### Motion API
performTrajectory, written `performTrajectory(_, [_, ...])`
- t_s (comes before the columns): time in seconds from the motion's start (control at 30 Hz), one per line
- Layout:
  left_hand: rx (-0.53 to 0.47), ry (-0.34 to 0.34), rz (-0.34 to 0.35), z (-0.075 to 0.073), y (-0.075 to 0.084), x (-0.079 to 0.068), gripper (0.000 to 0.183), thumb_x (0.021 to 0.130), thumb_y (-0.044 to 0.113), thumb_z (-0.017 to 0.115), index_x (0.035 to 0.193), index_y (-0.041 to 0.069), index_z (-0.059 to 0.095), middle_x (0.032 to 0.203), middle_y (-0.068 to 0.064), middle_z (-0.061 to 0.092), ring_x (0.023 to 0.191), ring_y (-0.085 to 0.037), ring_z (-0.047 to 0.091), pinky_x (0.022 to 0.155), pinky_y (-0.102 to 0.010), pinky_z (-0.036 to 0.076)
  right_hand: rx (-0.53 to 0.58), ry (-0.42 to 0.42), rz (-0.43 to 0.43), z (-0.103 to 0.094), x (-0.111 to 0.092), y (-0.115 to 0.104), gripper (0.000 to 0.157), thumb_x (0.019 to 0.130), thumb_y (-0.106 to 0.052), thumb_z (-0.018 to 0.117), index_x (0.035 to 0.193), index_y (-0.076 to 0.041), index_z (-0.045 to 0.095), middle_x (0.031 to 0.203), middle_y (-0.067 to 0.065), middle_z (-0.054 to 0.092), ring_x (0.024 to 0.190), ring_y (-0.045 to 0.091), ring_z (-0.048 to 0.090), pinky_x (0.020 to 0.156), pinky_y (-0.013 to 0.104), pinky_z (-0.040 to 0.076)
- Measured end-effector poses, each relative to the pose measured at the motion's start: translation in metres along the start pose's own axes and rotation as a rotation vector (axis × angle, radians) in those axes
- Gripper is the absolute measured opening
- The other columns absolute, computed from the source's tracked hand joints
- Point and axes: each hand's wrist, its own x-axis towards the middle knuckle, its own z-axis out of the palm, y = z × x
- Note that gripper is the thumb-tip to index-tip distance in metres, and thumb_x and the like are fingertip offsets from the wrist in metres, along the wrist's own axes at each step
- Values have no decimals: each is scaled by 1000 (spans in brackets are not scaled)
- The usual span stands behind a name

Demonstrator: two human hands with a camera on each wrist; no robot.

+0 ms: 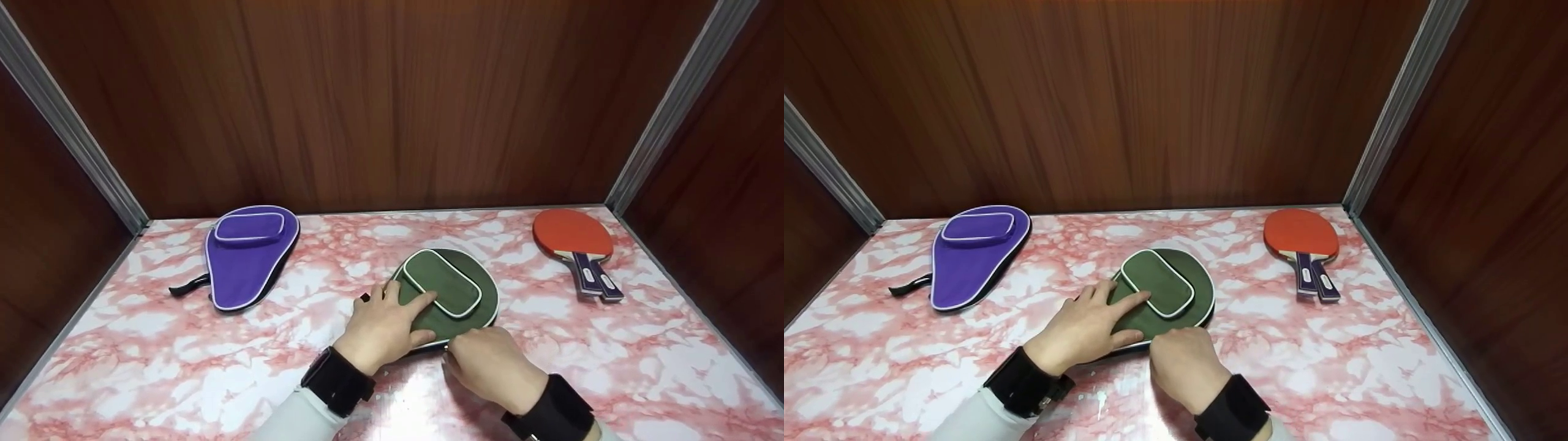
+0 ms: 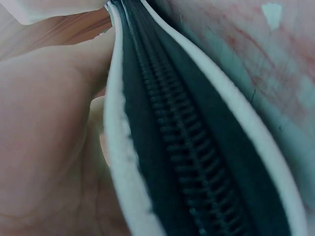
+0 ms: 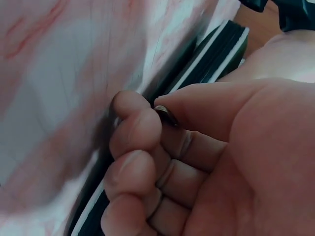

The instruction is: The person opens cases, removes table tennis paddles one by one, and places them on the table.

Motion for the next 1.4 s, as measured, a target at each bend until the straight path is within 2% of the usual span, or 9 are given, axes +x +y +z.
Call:
performTrajectory(0.17, [15,19,12,0,2,-1,66,101,61,72,162,42,55,141,-23,58,133,-45,57,89,-63,56,6,-10,3,0,1,3,33,92,-18,81,65,-17,61,59,1,60,60,30,67,55,50,51])
performTrajectory(0.33, [-6,30,64,-4,3,-2,73,102,53,75,168,41,45,143,-28,60,122,-47,65,89,-60,59,21,-36,39,-3,3,15,32,93,-16,78,66,-16,61,59,1,59,57,31,65,55,51,51])
performTrajectory(0.47, [-46,2,110,-9,4,-3,65,104,47,75,163,31,53,147,-34,58,117,-50,69,93,-59,60,44,-64,100,-5,4,28,31,95,-14,75,68,-15,61,61,2,60,59,33,66,59,53,52])
performTrajectory(0.6, [-112,-50,136,-12,5,-4,54,105,44,74,154,23,63,160,-36,47,124,-53,67,102,-58,58,62,-92,174,-7,5,43,29,99,-13,72,72,-14,61,65,6,62,62,35,67,61,56,54])
performTrajectory(0.77, [-178,-137,178,-15,8,-3,54,105,45,74,156,29,65,171,-23,41,138,-50,59,113,-55,52,66,-100,286,-7,5,61,24,104,-15,69,80,-15,64,74,11,71,71,40,72,63,61,56])
performTrajectory(0.9, [-124,-123,205,-13,14,-2,53,103,49,74,154,36,67,166,-13,50,144,-38,54,113,-54,50,68,-91,348,-5,4,71,25,104,-16,70,80,-17,64,80,12,75,78,41,75,64,62,56])
performTrajectory(1.03, [-87,-88,210,-11,17,-2,52,102,51,75,152,37,68,163,-12,53,146,-33,51,113,-56,48,54,-80,349,-3,4,73,27,103,-16,69,77,-16,62,75,12,72,74,41,74,62,62,56])
performTrajectory(1.2, [-127,-68,230,-10,17,-3,51,101,46,78,150,33,70,160,-16,55,145,-36,55,114,-51,51,30,-72,334,-2,3,70,30,101,-14,70,73,-18,58,67,7,67,67,40,71,61,61,55])
performTrajectory(1.4, [-156,-58,237,-10,17,-3,50,100,44,80,148,30,71,159,-17,56,144,-37,56,111,-48,54,21,-87,306,-5,3,66,29,101,-15,70,74,-18,59,69,9,69,67,41,71,62,60,56])
